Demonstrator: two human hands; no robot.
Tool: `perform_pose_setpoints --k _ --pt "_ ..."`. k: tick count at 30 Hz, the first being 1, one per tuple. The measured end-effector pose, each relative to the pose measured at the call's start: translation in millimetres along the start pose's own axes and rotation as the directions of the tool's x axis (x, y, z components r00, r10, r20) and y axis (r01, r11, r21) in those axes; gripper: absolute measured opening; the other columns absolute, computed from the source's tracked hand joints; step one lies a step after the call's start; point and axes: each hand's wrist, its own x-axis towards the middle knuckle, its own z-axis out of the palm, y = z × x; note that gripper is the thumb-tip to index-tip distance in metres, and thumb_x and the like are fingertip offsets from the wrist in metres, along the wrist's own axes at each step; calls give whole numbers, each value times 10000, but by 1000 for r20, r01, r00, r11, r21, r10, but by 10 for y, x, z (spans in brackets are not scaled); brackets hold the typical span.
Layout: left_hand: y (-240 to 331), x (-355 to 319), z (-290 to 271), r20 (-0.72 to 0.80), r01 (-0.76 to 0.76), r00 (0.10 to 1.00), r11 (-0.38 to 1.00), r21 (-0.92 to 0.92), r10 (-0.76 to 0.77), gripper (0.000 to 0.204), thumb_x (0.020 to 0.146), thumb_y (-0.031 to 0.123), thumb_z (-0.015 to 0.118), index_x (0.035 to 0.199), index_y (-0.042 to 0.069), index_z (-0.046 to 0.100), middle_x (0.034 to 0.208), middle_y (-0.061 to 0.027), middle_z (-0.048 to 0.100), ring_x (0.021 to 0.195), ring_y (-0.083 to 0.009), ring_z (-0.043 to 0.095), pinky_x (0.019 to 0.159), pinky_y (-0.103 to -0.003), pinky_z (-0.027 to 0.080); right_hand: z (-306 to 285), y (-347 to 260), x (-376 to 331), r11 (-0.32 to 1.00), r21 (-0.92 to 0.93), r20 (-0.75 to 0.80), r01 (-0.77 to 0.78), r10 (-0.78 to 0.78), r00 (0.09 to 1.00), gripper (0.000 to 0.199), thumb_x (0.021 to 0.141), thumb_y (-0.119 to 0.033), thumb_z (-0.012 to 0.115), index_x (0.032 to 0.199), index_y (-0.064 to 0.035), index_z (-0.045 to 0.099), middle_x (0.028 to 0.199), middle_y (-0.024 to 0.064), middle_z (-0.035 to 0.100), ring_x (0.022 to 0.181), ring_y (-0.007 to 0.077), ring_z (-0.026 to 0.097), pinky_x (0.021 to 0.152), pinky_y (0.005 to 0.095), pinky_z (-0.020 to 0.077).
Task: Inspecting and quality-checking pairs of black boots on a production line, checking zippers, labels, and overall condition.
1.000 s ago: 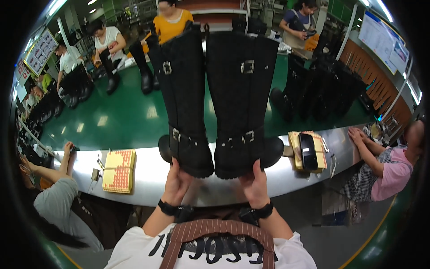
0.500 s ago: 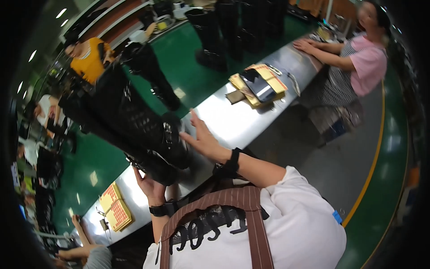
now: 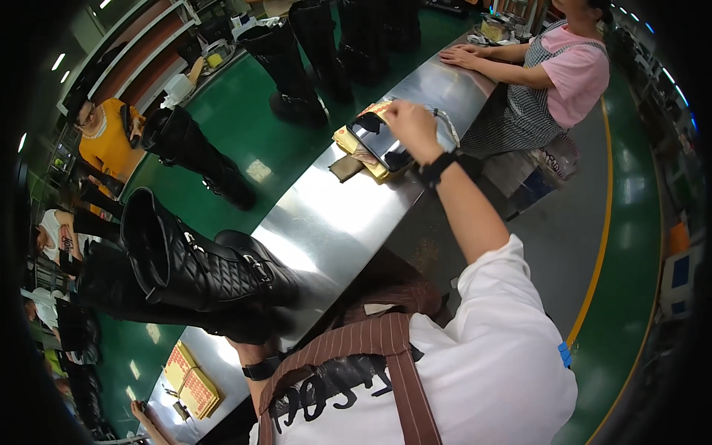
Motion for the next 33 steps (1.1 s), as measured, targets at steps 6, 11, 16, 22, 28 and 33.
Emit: perform_pose_setpoints --k 6,11,16,22,28,33 --pt "13 -17 177 -155 72 979 934 -350 -134 395 1007 333 441 1274 57 533 1207 -94 597 1101 -253 556 963 -398 474 322 844 647 999 -52 306 -12 27 952 194 735 -212 757 889 -94 754 822 150 709 813 303 692 733 399 529" --pt "154 19 416 -113 75 972 730 -680 -206 504 979 441 470 1298 53 518 1236 -122 592 1124 -305 563 1006 -449 466 395 840 771 998 -42 301 37 -22 953 168 751 -163 749 846 -25 744 719 147 697 667 255 673 653 370 510" --pt "143 39 448 -267 26 942 840 -542 -202 538 968 472 475 1298 50 517 1242 -133 591 1123 -314 569 994 -462 478 455 877 790 984 -148 328 96 -43 944 151 770 -182 738 810 -36 733 754 157 692 723 293 672 662 392 507" --pt "126 62 401 -285 19 936 838 -546 -208 528 973 451 478 1288 29 516 1235 -145 590 1125 -319 568 992 -470 482 476 906 762 971 -172 320 164 -102 942 189 821 -202 677 871 -24 717 811 194 684 785 341 662 716 429 504" --pt "168 78 452 -266 24 944 847 -531 -194 509 970 419 496 1275 11 519 1242 -146 588 1121 -321 572 1001 -467 478 404 875 743 991 -84 382 101 -61 922 179 834 -159 604 877 -18 707 851 225 673 838 378 658 753 452 501" --pt "205 80 518 -211 -2 965 796 -605 -158 521 958 422 513 1265 1 524 1216 -145 605 1121 -315 576 1004 -459 479 419 846 808 957 -173 373 231 -154 915 195 847 -140 567 859 -5 707 826 241 660 819 393 647 752 458 493"
